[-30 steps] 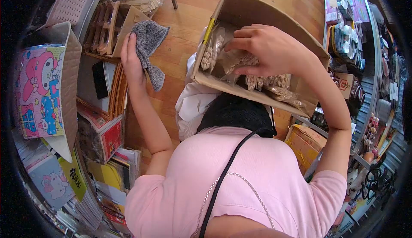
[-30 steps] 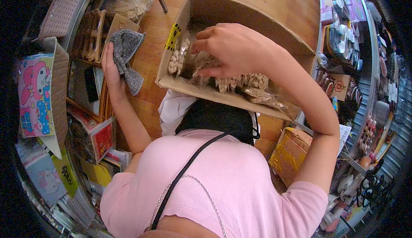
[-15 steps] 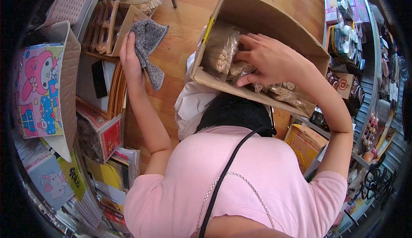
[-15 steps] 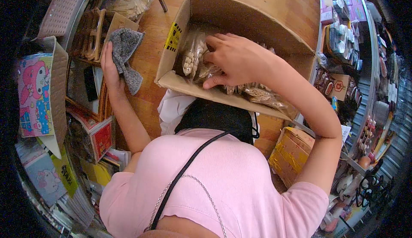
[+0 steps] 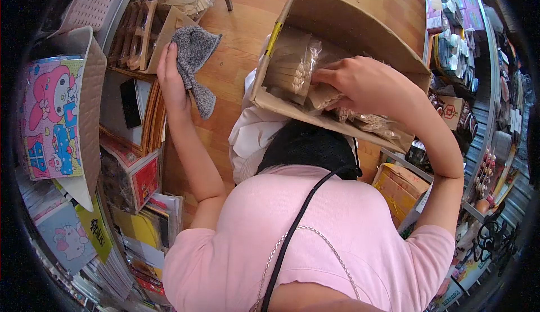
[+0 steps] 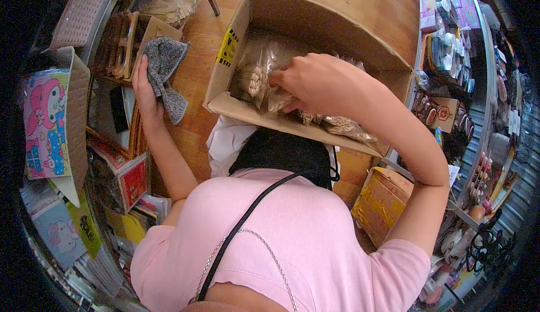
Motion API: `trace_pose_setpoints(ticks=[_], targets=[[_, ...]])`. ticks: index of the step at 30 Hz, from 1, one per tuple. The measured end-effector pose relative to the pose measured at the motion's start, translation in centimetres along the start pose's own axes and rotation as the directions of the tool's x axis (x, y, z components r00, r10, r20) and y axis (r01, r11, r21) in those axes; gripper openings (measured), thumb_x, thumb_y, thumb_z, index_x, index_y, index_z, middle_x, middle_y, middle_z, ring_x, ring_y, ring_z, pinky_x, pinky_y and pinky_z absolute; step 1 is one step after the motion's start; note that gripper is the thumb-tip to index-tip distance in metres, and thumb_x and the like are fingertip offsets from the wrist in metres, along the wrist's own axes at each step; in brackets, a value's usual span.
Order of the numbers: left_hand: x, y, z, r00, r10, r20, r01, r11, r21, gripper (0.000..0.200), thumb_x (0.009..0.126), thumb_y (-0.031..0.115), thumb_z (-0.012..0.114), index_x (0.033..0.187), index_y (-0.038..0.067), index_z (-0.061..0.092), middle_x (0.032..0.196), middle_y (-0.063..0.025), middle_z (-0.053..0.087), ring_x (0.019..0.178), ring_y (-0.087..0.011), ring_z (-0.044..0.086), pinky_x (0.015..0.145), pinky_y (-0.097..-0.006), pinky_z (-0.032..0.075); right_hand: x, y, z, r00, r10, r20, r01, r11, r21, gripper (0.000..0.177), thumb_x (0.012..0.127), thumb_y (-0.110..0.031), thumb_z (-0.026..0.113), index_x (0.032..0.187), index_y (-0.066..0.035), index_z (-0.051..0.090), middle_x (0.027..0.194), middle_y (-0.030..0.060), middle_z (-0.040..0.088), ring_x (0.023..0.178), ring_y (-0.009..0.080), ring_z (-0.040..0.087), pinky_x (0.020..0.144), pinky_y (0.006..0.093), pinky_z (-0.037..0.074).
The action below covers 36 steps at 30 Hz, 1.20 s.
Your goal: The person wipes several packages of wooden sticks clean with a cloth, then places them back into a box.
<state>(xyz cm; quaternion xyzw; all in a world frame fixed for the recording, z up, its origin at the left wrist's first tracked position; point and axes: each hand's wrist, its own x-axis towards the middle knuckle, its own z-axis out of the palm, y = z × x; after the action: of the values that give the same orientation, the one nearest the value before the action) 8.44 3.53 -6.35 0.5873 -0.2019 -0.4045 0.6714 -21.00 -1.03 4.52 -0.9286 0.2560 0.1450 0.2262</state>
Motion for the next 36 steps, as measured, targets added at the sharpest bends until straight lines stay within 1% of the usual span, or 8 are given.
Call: trace_pose_setpoints(ticks=[6, 13, 15, 19, 21, 23, 25, 36], targets=[[0.1, -0.2, -0.1, 1.0, -0.011, -0.019, 0.011, 1.0, -0.02, 0.042, 0.09, 0.022, 0.053, 0.121, -0.005, 0.049, 0.113, -0.0093, 0.057, 0.101, -0.0154, 0.054, 0.089, -0.0265, 0.04, -2.0, -2.0, -2.2, 0.995, 0.066, 0.077, -0.065, 0.998, -0.012, 0.042, 0.069, -0.005, 0.063, 0.111, -0.004, 0.058, 0.113, 0.013, 0.058, 0.098, 0.0304, 0.058, 0.082, 0.0388, 0.049], [-0.3, 0.4, 0.2, 0.999, -0.006, -0.036, 0.005, 1.0, -0.009, 0.044, 0.089, 0.023, 0.053, 0.122, -0.006, 0.048, 0.114, -0.0107, 0.056, 0.102, -0.0161, 0.054, 0.09, -0.0275, 0.039, -6.3, -0.5, -6.5, 0.977, -0.154, -0.148, 0.169, 0.981, 0.098, 0.038, 0.072, -0.009, 0.059, 0.109, -0.002, 0.059, 0.106, 0.0159, 0.061, 0.091, 0.03, 0.061, 0.078, 0.0356, 0.05], [0.1, 0.2, 0.3, 1.0, 0.017, -0.022, -0.018, 1.0, -0.02, 0.045, 0.089, 0.023, 0.053, 0.122, -0.006, 0.047, 0.115, -0.011, 0.056, 0.102, -0.0162, 0.054, 0.09, -0.0278, 0.039, -7.8, 0.3, -8.3, 0.958, -0.091, -0.273, 0.207, 0.876, 0.435, 0.037, 0.074, -0.01, 0.059, 0.11, 0.001, 0.059, 0.116, 0.0157, 0.058, 0.097, 0.0251, 0.061, 0.085, 0.0307, 0.046], [0.3, 0.0, 0.1, 0.998, -0.052, -0.026, 0.047, 0.986, -0.159, 0.044, 0.089, 0.031, 0.053, 0.119, 0.0, 0.051, 0.107, -0.0063, 0.058, 0.092, -0.0143, 0.055, 0.079, -0.0261, 0.043, -7.4, 0.6, -4.9, 0.491, 0.635, -0.597, 0.403, 0.442, 0.802, 0.043, 0.082, -0.016, 0.057, 0.121, 0.002, 0.051, 0.121, 0.016, 0.055, 0.108, 0.0204, 0.053, 0.091, 0.0317, 0.041], [0.3, 0.4, 0.1, 0.995, -0.078, 0.058, 0.091, 0.958, -0.273, 0.041, 0.088, 0.036, 0.053, 0.114, 0.004, 0.054, 0.102, -0.0034, 0.057, 0.084, -0.0122, 0.055, 0.068, -0.025, 0.043, -8.2, 6.5, -0.6, 0.376, 0.138, -0.916, -0.175, 0.982, 0.076, 0.046, 0.085, -0.024, 0.055, 0.124, -0.001, 0.049, 0.121, 0.0137, 0.054, 0.109, 0.0212, 0.052, 0.091, 0.0323, 0.041], [0.5, 0.8, 0.8, 0.999, -0.038, 0.012, 0.04, 0.938, -0.344, 0.039, 0.087, 0.036, 0.053, 0.111, 0.006, 0.053, 0.1, -0.0029, 0.056, 0.08, -0.0119, 0.054, 0.063, -0.0254, 0.044, -5.2, 4.4, -1.4, 0.282, 0.501, -0.818, 0.144, 0.821, 0.553, 0.045, 0.088, -0.027, 0.052, 0.127, -0.006, 0.047, 0.121, 0.0127, 0.052, 0.109, 0.0235, 0.051, 0.091, 0.0337, 0.042], [-0.4, 2.3, 1.9, 0.999, 0.045, 0.018, -0.036, 0.933, -0.358, 0.037, 0.086, 0.033, 0.054, 0.112, 0.007, 0.052, 0.1, -0.0034, 0.056, 0.08, -0.0129, 0.054, 0.062, -0.0257, 0.044, -2.5, 1.0, -3.4, 0.347, 0.904, -0.249, 0.599, -0.01, 0.801, 0.041, 0.091, -0.03, 0.05, 0.124, -0.007, 0.046, 0.123, 0.0099, 0.05, 0.112, 0.0229, 0.051, 0.09, 0.0376, 0.045], [-3.2, 9.3, 8.6, 0.94, 0.34, -0.034, -0.295, 0.756, -0.585, 0.054, 0.088, 0.034, 0.054, 0.132, 0.012, 0.032, 0.123, -0.0065, 0.043, 0.104, -0.0171, 0.048, 0.079, -0.0315, 0.046, 1.4, -0.9, -1.1, 0.697, 0.668, -0.26, 0.578, -0.309, 0.755, 0.046, 0.092, -0.038, 0.044, 0.125, -0.006, 0.041, 0.121, 0.0088, 0.052, 0.112, 0.0218, 0.05, 0.094, 0.0352, 0.041]])
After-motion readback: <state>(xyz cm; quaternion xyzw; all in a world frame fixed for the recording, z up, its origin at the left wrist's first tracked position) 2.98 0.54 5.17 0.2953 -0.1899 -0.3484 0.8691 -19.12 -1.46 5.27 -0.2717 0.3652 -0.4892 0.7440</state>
